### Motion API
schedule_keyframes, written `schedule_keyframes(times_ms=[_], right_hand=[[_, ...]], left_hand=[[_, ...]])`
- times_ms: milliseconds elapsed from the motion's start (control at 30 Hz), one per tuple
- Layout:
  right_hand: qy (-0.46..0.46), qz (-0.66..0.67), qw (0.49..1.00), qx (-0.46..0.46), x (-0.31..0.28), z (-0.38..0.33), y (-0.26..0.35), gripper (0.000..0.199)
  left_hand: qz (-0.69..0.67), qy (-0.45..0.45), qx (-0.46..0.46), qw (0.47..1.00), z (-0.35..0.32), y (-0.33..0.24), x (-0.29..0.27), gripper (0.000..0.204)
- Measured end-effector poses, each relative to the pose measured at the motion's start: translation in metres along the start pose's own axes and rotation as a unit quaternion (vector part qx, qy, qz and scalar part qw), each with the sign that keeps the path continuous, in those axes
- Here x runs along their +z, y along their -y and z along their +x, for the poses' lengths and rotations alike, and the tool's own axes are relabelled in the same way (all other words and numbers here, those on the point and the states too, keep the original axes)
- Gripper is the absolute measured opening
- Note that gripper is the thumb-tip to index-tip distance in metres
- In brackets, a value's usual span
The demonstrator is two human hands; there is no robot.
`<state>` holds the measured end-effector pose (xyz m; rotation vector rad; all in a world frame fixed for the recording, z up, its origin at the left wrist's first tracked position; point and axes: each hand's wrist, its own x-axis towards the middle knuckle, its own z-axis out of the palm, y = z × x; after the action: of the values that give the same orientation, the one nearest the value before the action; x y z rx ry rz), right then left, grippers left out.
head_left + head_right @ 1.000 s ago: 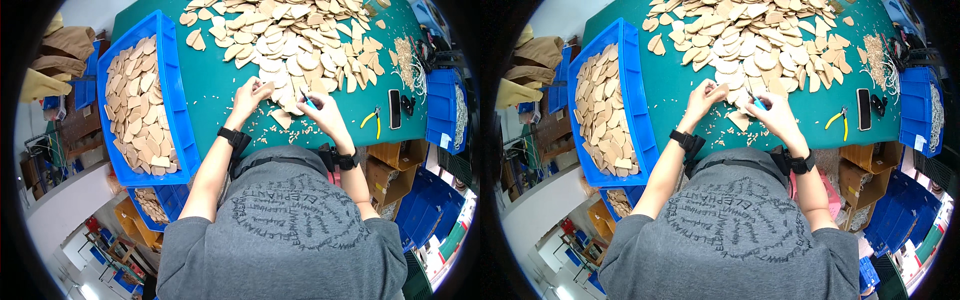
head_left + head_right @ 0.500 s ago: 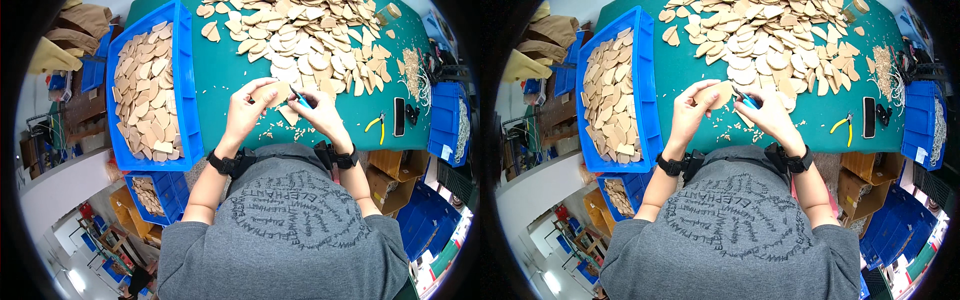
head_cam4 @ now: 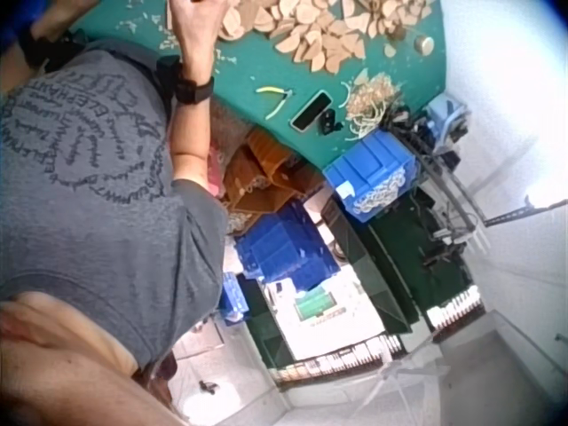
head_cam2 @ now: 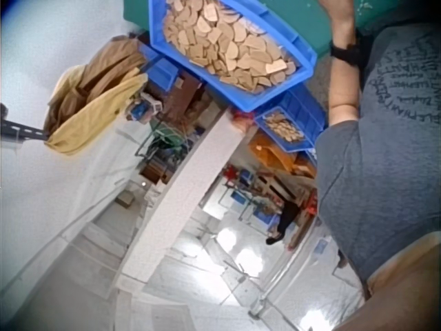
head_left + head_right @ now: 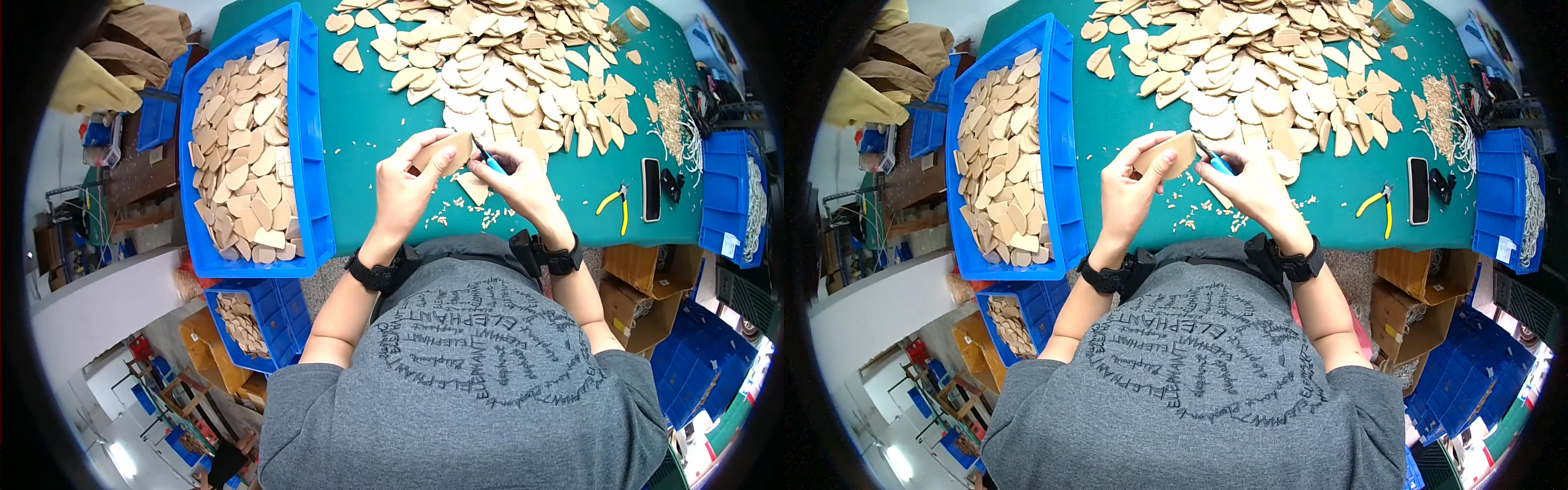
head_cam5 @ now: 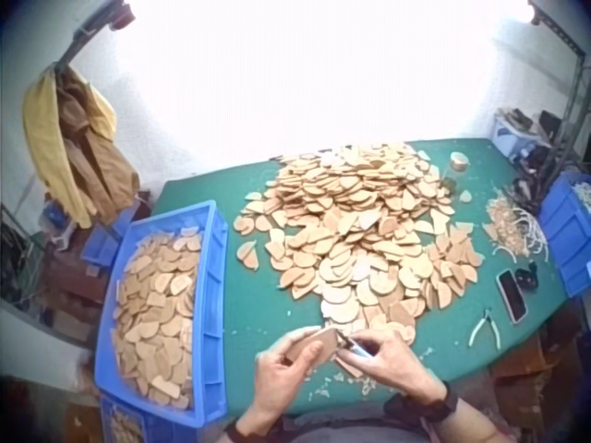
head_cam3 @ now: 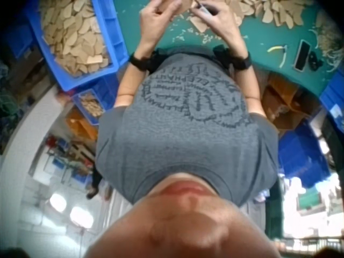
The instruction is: The person uses pliers to trim and smooth the edges of small, light-colored wooden pieces. They pick up each piece from a pile on a green table, trim it, and place the finished piece into a blue bin. The process is repetitive and focused on edge finishing.
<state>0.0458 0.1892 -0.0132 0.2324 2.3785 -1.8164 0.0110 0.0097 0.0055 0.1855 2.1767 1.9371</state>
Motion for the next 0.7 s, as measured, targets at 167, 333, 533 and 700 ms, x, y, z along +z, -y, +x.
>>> schedule_keyframes(times_ms=[167, 333, 533, 700], right_hand=[[0.018, -0.024, 0.999, 0.017, -0.002, 0.0, 0.002, 0.035], [0.005, 0.029, 1.0, 0.008, 0.003, -0.001, 0.001, 0.032], [-0.002, 0.042, 0.999, 0.021, 0.007, 0.003, -0.005, 0.028], [-0.024, 0.09, 0.993, 0.072, -0.013, 0.007, -0.002, 0.022]], left_hand=[[0.025, -0.006, 0.013, 1.0, -0.001, -0.001, -0.001, 0.026], [0.012, -0.004, 0.006, 1.0, -0.001, 0.0, -0.001, 0.025], [-0.017, -0.012, -0.007, 1.0, -0.001, 0.004, -0.006, 0.023], [0.03, -0.168, 0.043, 0.984, 0.007, 0.006, -0.063, 0.028]])
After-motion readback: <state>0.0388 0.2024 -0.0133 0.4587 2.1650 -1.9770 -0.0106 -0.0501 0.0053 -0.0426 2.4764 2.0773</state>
